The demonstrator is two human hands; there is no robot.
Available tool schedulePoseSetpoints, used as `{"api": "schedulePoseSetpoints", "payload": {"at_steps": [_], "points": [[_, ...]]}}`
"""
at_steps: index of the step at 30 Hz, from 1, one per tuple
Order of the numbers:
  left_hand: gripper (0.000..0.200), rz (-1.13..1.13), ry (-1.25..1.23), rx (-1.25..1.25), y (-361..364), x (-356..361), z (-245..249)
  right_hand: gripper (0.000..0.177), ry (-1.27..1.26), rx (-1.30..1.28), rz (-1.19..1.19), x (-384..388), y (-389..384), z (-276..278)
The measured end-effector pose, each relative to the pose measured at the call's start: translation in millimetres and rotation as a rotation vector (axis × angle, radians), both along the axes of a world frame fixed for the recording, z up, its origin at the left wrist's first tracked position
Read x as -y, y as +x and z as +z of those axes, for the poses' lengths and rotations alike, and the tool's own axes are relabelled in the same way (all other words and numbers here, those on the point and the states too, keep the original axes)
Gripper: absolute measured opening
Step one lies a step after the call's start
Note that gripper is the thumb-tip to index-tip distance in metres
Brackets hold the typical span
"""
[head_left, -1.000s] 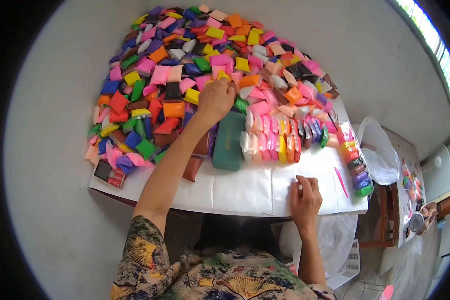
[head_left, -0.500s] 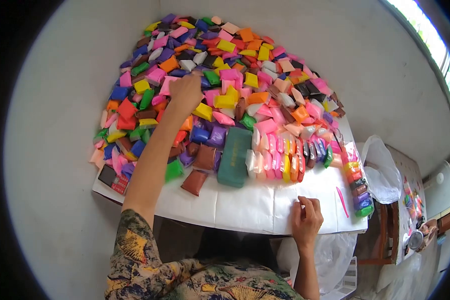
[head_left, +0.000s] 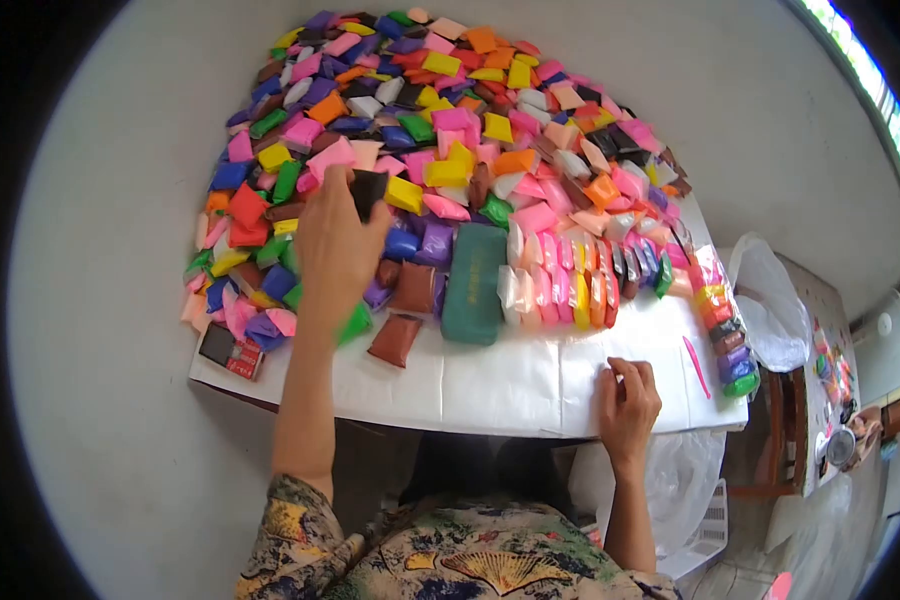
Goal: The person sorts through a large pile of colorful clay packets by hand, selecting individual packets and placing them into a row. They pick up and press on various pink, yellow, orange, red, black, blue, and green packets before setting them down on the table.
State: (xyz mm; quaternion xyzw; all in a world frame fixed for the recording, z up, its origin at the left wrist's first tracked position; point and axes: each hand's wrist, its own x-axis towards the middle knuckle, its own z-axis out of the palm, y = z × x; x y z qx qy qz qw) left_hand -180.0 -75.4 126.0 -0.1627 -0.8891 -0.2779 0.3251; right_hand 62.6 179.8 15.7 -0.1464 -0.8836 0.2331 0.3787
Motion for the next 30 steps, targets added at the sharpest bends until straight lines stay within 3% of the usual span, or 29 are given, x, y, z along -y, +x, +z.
{"api": "schedulePoseSetpoints", "payload": {"at_steps": [5, 9, 11, 14, 17, 20, 30], "points": [[0.044, -0.585, 0.247, 0.215, 113.2, -32.5, -42.9, 0.012, -0.037, 0.005, -0.015, -2.2, 2.1, -2.8], [0.040, -0.814, 0.120, 0.189, 150.1, -73.8, -86.9, 0.014, -0.239, -0.086, 0.025, -7.0, 6.5, 3.3], [0.048, -0.816, 0.021, 0.168, 154.3, -87.2, -106.1, 0.020, -0.202, -0.124, 0.044, -6.4, 14.0, 1.1], [0.059, -0.825, 0.199, 0.315, 161.7, -89.5, -102.6, 0.034, 0.065, -0.159, 0.111, 5.6, 19.4, 5.3], [0.067, -0.855, 0.224, 0.445, 167.2, -76.1, -94.4, 0.048, 0.317, -0.006, 0.322, 26.1, 18.6, 16.2], [0.060, -0.745, 0.176, 0.372, 170.3, -64.5, -96.1, 0.054, 0.320, 0.200, 0.416, 34.7, 12.1, -0.6], [0.041, -0.767, 0.106, 0.325, 171.7, -60.2, -101.9, 0.057, 0.264, 0.251, 0.445, 34.7, 12.7, -3.3]]}}
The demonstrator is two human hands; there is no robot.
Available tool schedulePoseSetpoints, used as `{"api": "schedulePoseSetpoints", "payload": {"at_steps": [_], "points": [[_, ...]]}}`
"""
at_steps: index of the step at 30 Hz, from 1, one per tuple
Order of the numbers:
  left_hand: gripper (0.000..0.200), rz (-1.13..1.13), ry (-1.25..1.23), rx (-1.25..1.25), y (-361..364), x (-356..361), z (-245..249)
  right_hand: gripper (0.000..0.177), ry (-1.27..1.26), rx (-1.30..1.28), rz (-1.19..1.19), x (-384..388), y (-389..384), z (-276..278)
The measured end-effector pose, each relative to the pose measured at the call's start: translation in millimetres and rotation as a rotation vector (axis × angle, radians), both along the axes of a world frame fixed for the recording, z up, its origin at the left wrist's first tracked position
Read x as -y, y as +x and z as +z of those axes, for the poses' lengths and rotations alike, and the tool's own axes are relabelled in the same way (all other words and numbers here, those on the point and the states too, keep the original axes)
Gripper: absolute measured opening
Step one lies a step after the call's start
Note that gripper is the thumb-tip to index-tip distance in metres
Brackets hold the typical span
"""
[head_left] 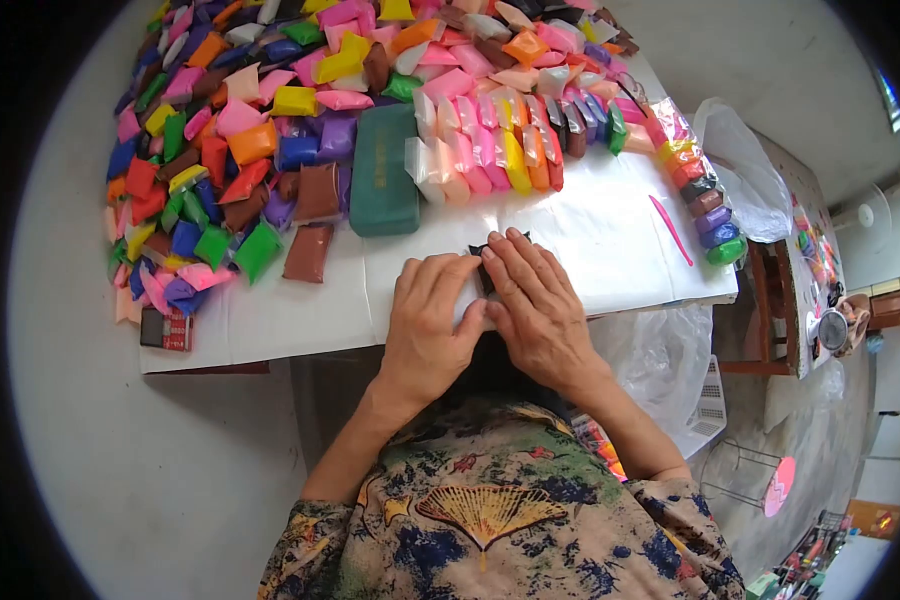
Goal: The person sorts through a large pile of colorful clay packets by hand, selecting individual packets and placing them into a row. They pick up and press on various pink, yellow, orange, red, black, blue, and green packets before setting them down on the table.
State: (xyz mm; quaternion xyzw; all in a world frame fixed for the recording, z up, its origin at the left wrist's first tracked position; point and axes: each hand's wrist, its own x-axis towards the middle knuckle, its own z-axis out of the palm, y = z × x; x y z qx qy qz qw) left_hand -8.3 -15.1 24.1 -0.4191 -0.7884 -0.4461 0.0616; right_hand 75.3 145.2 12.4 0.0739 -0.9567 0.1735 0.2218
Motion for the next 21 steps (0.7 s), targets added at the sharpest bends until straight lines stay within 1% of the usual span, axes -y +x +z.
{"api": "schedulePoseSetpoints", "payload": {"at_steps": [2, 5, 6, 9, 10, 13, 14, 16, 17, 18, 21], "points": [[0.039, 0.002, -0.027, -0.049, 1.4, -5.5, 0.1, 0.057, -0.075, 0.091, 0.035, -10.0, 2.7, 11.9], [0.037, 0.004, -0.072, -0.116, -6.9, -13.8, -0.8, 0.054, -0.020, 0.027, -0.044, -19.5, 0.5, 23.3], [0.036, 0.014, -0.081, -0.147, -9.3, -16.4, -1.1, 0.054, -0.018, -0.023, -0.049, -22.1, -1.4, 19.5], [0.035, 0.118, -0.090, -0.241, -15.6, -25.0, -9.0, 0.056, -0.090, 0.028, -0.095, -14.6, 6.9, 17.6], [0.035, 0.136, -0.061, -0.259, -14.9, -25.9, -11.4, 0.058, -0.064, -0.010, -0.122, -11.6, 9.7, 17.2], [0.034, 0.091, 0.079, -0.150, -10.7, -21.2, -14.3, 0.058, -0.200, -0.090, -0.135, -11.5, 18.6, 17.7], [0.033, 0.071, 0.081, -0.133, -7.3, -16.7, -13.9, 0.056, -0.233, -0.122, -0.153, -12.9, 21.5, 17.7], [0.032, 0.031, 0.084, -0.102, 0.9, -7.1, -9.4, 0.054, -0.207, -0.140, -0.191, -18.8, 27.8, 11.4], [0.032, 0.016, 0.066, -0.133, 4.3, -5.6, -6.8, 0.053, -0.194, -0.149, -0.211, -20.3, 29.1, 8.8], [0.032, 0.002, 0.047, -0.164, 8.0, -5.0, -4.2, 0.045, -0.134, -0.173, -0.263, -19.8, 27.5, 8.8], [0.032, 0.007, -0.020, -0.221, 13.7, -10.9, -8.3, 0.034, -0.101, -0.179, -0.267, -19.0, 22.6, 4.2]]}}
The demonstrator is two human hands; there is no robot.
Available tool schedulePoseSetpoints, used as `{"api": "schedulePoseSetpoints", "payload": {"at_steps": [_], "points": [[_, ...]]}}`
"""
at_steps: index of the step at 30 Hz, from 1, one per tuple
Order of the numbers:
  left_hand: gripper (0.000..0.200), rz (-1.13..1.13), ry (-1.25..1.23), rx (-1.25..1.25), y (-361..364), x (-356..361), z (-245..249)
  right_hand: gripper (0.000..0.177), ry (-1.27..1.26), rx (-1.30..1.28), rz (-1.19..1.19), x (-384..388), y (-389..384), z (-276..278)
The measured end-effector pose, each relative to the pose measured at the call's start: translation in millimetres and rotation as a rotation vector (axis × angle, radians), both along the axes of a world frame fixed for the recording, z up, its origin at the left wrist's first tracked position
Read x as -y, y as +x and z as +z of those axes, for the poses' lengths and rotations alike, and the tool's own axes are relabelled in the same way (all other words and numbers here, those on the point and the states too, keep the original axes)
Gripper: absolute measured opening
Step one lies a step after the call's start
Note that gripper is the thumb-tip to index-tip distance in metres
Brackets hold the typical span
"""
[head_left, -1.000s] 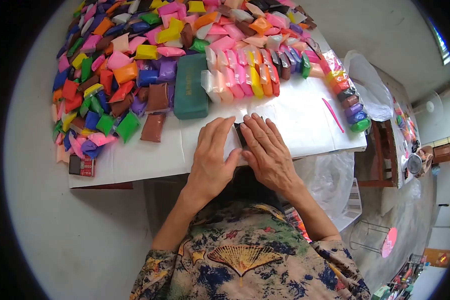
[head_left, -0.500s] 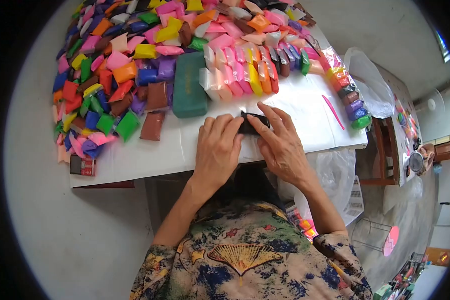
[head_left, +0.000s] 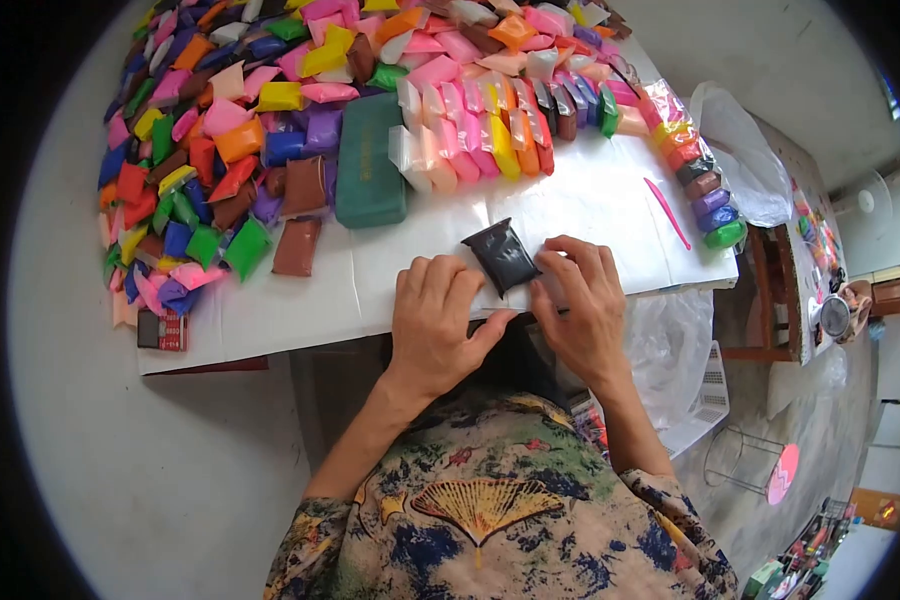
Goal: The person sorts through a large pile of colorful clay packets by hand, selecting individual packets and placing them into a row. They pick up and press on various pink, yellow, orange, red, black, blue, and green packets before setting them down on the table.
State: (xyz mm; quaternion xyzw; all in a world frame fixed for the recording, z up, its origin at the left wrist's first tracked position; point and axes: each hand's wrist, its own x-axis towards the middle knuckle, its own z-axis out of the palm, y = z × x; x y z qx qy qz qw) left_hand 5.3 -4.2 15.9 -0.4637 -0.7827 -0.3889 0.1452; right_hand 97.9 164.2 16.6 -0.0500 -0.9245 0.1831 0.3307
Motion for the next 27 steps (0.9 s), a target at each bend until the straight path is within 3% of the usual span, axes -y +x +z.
{"api": "schedulePoseSetpoints", "payload": {"at_steps": [10, 21, 25, 27], "points": [[0.020, -0.017, -0.037, -0.090, -1.9, -7.8, -3.6, 0.021, 0.070, -0.071, 0.082, -4.3, -5.3, -3.8], [0.022, -0.002, 0.048, -0.147, -2.4, -15.5, -14.7, 0.018, 0.021, -0.087, 0.023, 7.2, -8.0, -8.2], [0.026, -0.029, 0.140, -0.202, -2.5, -13.2, -11.4, 0.021, -0.349, 0.091, 0.016, 5.7, 1.5, 11.0], [0.024, -0.044, 0.172, -0.229, -2.7, -13.6, -9.2, 0.030, -0.770, 0.127, 0.065, 5.4, 1.3, 14.9]]}}
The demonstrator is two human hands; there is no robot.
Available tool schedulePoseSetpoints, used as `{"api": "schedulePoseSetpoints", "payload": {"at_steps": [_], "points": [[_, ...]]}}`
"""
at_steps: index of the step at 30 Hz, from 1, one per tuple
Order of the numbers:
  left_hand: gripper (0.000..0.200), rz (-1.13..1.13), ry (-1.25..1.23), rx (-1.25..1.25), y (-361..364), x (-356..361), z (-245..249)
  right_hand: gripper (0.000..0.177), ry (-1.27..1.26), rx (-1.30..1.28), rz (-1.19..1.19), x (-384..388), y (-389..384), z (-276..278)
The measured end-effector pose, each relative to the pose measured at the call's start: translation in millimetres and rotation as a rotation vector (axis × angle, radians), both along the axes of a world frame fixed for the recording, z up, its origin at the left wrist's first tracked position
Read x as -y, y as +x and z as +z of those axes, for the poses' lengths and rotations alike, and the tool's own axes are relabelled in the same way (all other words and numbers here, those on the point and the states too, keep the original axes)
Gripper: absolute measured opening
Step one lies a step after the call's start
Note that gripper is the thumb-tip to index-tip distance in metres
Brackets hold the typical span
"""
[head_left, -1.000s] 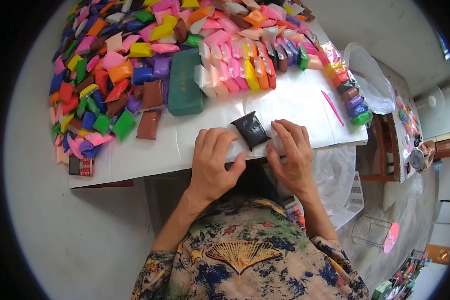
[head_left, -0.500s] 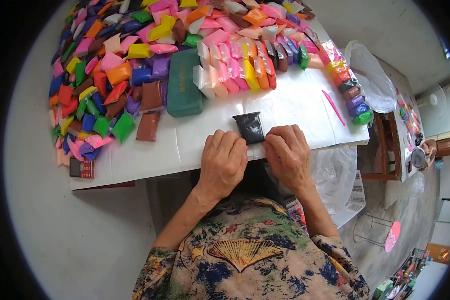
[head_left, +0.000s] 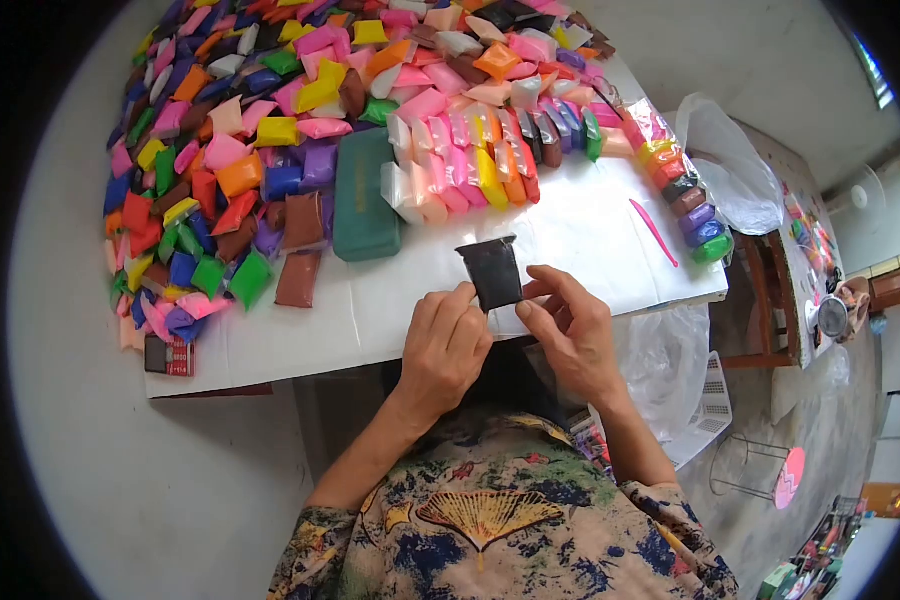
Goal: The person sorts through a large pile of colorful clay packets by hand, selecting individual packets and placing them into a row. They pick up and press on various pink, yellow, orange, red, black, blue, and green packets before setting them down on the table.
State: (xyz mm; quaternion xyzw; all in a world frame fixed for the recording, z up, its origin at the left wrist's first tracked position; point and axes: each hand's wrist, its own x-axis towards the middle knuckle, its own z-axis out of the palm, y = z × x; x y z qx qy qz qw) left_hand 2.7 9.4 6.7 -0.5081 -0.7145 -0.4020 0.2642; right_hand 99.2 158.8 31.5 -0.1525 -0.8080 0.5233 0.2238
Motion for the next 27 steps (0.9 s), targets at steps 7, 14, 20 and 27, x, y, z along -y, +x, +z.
{"api": "schedulePoseSetpoints", "payload": {"at_steps": [7, 14, 20, 27], "points": [[0.017, -0.053, -0.034, -0.109, -2.1, -0.7, 10.8, 0.037, -0.347, -0.057, 0.067, -8.4, -4.1, 12.5], [0.021, -0.130, -0.034, -0.191, -2.5, -11.8, 8.2, 0.040, -0.234, -0.071, 0.080, -8.0, -6.8, 17.0], [0.027, -0.221, -0.001, -0.083, -4.6, -20.1, 10.5, 0.052, -0.039, 0.030, 0.079, -35.1, -16.0, 28.2], [0.027, -0.101, -0.070, 0.114, -7.5, -21.4, 0.9, 0.052, 0.207, -0.023, 0.018, -96.2, -49.1, 9.4]]}}
